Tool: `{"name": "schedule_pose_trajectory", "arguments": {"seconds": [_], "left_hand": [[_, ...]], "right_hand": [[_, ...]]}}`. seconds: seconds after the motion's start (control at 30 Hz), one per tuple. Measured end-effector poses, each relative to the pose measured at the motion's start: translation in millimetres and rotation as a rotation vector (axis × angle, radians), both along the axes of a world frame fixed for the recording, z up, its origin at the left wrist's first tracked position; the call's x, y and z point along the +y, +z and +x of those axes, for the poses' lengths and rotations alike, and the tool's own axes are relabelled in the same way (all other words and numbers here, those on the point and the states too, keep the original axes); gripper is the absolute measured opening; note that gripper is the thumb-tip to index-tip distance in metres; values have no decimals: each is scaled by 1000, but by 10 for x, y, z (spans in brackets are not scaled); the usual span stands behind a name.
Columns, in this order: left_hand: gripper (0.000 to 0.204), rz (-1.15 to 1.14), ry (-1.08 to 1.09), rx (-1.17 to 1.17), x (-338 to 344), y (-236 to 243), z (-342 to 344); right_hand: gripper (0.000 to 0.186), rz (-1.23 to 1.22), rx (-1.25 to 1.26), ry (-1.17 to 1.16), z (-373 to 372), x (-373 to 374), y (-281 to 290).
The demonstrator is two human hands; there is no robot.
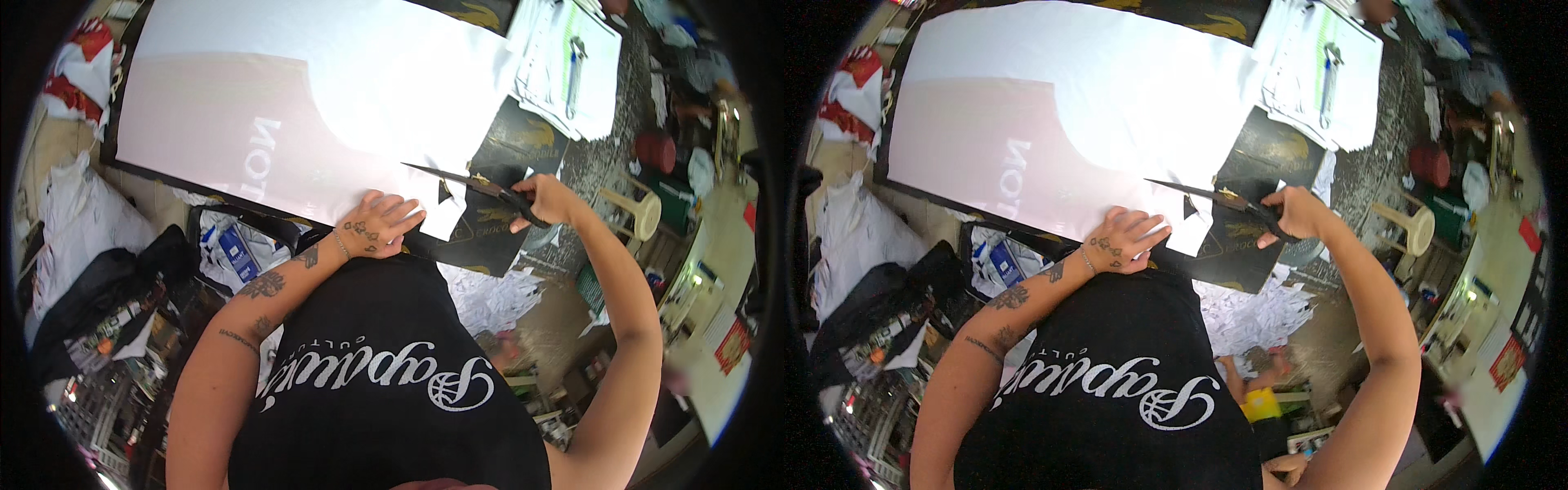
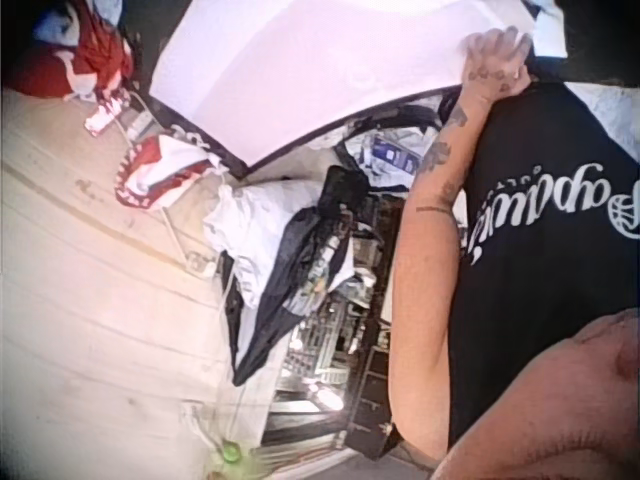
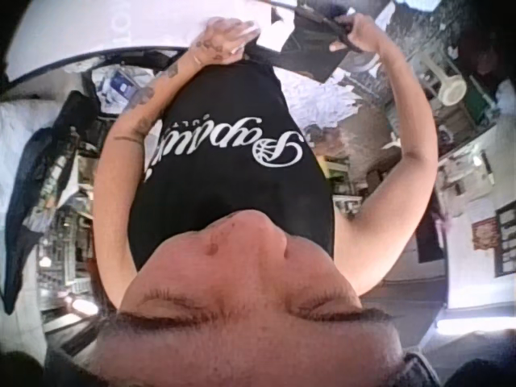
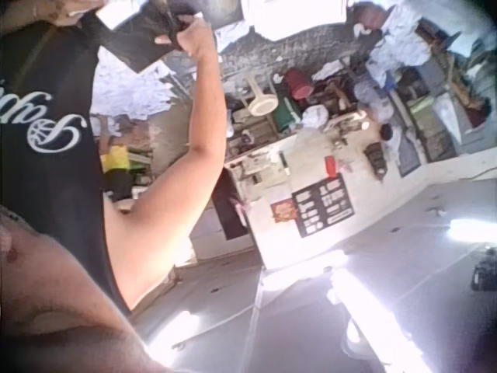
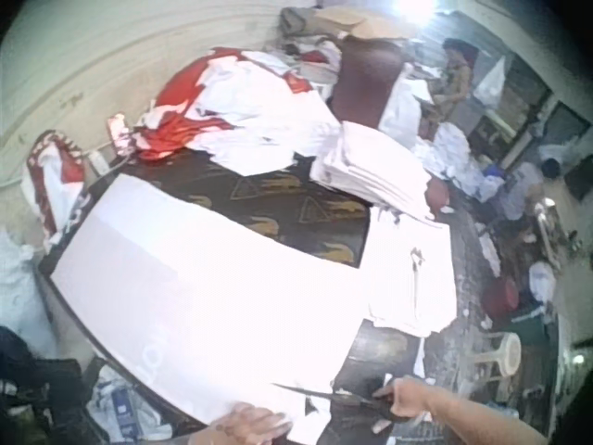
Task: The person uses shears to cut a large white sheet of fabric on a table, then places a red and white jersey on top to use as a template. They continue cutting the fabric around the jersey outline and fold the cut pieces.
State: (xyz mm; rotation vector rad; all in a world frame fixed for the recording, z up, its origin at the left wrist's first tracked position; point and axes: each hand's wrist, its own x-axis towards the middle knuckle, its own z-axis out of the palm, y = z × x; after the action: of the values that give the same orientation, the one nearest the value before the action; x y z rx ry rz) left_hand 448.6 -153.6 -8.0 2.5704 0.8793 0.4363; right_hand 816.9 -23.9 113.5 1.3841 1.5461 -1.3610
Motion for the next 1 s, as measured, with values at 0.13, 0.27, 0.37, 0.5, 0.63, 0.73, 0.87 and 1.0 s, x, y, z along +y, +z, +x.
{"name": "schedule_pose_trajectory", "arguments": {"seconds": [0.13, 0.27, 0.37, 0.5, 0.63, 0.73, 0.87, 1.0], "left_hand": [[69, 36, 18, 4, -33, -20, -8], [68, -6, 14, -14, -34, -20, -24], [66, 8, 35, -21, -32, -4, -18], [62, 4, 31, -43, -23, -4, -39], [59, -38, -11, -184, 2, -43, -83], [49, -164, -76, -243, 47, -27, -109], [32, -355, -184, -372, 257, 104, -385], [41, -327, -183, -389, 666, 230, -1241]], "right_hand": [[85, 178, 91, 37, -206, -74, 20], [80, 157, 120, -88, -458, -123, -61], [80, 136, 54, -82, -621, -155, -34], [83, 196, 110, -161, -874, -265, 16], [87, 83, -48, -254, -1103, -365, 5], [88, 62, -13, -278, -1258, -464, -17], [84, 54, 99, -493, -1568, -669, -90], [79, 83, 134, -618, -1919, -912, -50]]}}
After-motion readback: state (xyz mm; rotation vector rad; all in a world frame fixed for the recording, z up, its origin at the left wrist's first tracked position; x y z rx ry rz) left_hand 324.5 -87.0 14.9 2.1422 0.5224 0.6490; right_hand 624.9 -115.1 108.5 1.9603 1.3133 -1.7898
